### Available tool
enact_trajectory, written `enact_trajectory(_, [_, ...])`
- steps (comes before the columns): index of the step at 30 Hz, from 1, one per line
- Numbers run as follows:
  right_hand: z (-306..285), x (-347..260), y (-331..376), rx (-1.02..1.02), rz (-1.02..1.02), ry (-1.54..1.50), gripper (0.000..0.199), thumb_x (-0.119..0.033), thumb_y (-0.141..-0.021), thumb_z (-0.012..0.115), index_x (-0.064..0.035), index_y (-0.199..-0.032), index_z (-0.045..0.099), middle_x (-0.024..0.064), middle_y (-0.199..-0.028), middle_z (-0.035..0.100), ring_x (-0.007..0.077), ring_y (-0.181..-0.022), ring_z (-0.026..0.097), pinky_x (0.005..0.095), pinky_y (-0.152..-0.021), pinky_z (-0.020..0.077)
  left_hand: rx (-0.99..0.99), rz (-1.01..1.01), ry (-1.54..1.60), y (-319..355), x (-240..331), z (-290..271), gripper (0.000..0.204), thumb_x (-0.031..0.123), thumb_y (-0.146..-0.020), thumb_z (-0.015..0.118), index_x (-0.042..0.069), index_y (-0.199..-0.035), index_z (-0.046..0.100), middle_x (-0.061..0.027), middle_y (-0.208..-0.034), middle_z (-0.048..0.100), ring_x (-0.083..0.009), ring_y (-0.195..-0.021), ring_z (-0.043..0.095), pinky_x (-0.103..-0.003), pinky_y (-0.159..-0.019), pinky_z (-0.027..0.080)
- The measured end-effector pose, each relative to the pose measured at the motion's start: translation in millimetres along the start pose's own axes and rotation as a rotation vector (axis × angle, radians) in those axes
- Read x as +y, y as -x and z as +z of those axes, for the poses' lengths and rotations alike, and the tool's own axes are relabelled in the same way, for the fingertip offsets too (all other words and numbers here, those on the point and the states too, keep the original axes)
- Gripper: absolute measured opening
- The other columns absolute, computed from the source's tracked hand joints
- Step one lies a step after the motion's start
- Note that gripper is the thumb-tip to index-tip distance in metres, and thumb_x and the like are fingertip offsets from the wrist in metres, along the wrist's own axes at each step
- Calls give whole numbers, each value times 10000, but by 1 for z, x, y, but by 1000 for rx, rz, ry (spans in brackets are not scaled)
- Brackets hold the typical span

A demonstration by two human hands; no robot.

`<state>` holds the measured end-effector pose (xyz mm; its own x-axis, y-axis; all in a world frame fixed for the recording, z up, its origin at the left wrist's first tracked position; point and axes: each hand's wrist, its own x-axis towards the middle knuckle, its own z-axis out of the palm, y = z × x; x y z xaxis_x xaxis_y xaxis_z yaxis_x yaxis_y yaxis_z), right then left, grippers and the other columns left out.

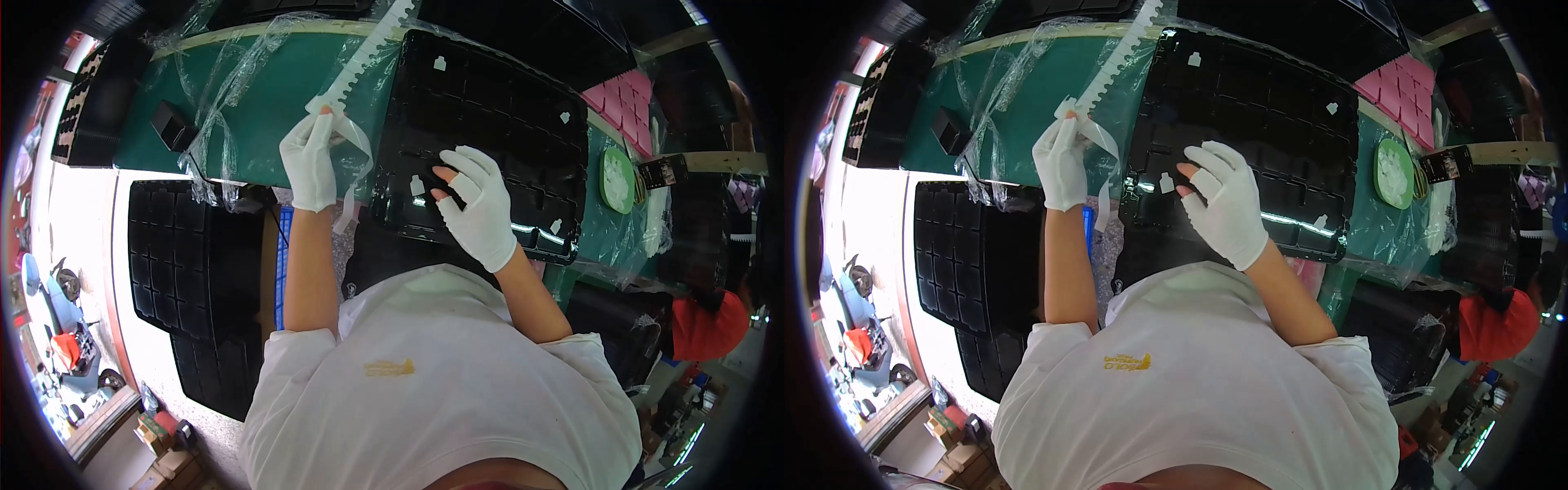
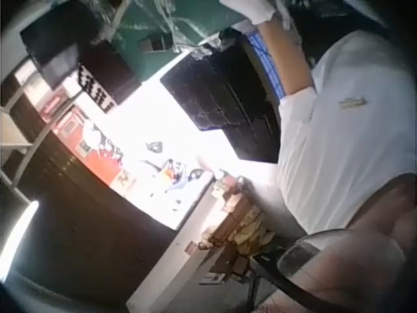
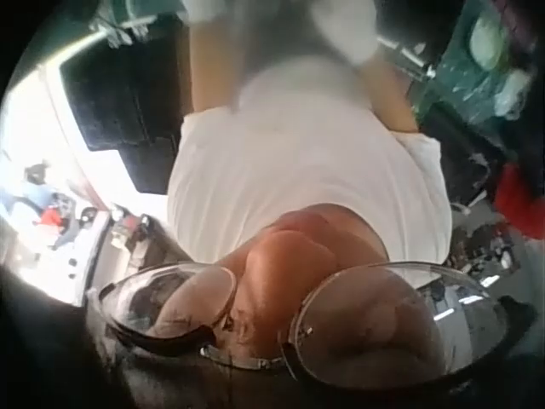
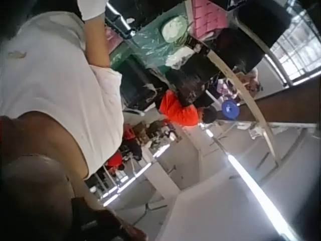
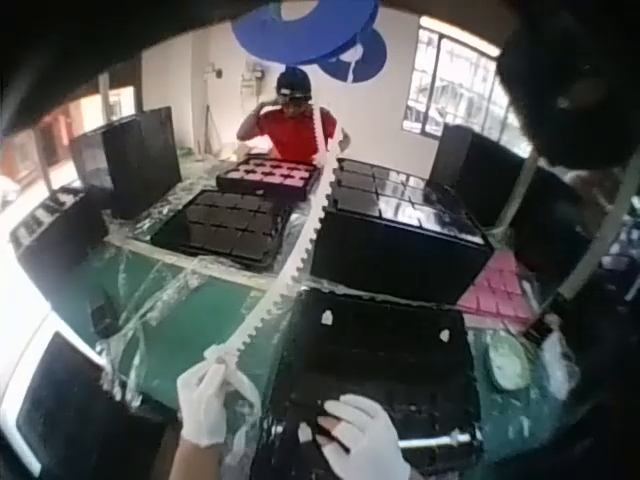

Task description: The person assembles plastic toy trays by hand, inserting a pink foam insert into each black plastic tray and securing it with small white plastic pieces and a plastic strip.

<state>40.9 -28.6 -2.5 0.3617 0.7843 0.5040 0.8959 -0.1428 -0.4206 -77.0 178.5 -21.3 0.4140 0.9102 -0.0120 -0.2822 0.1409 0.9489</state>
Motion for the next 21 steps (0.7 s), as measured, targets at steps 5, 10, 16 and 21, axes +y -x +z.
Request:
enact_trajectory(5, [1, -9, -14, -139, -41, 53, 244, -91, -677, 764, -100, -917, 721, 57, -1121, 655, 296, -1068, 569, 415, -863, 481, -17, -155, 207, 37, 7, 7, 242, 159, -944, 639, -59, -1017, 714, -69, -868, 704, -105, -712, 619, -217, -666, 484])
enact_trajectory(10, [1, -2, -2, -175, -145, 59, 134, -70, -661, 765, -79, -772, 690, 34, -1031, 671, 270, -989, 587, 390, -839, 477, 79, -16, -88, 69, 27, 27, 153, 93, -904, 672, -31, -985, 711, -51, -809, 706, -141, -690, 663, -265, -613, 513])
enact_trajectory(16, [-43, 7, 27, 90, -13, -128, 213, -8, -631, 771, -98, -803, 684, 10, -950, 678, 247, -881, 611, 347, -718, 509, -89, 1053, -1213, 96, 13, 46, 218, 32, -754, 686, 106, -958, 709, -65, -875, 708, -221, -706, 669, -278, -574, 510])
enact_trajectory(21, [-91, 24, 63, 276, 103, -81, 263, 39, -616, 784, -97, -820, 689, 29, -948, 674, 237, -877, 615, 327, -702, 512, -285, 853, -1484, 121, -18, 59, 198, 64, -792, 659, 133, -971, 705, -19, -925, 712, -214, -693, 652, -324, -654, 502])
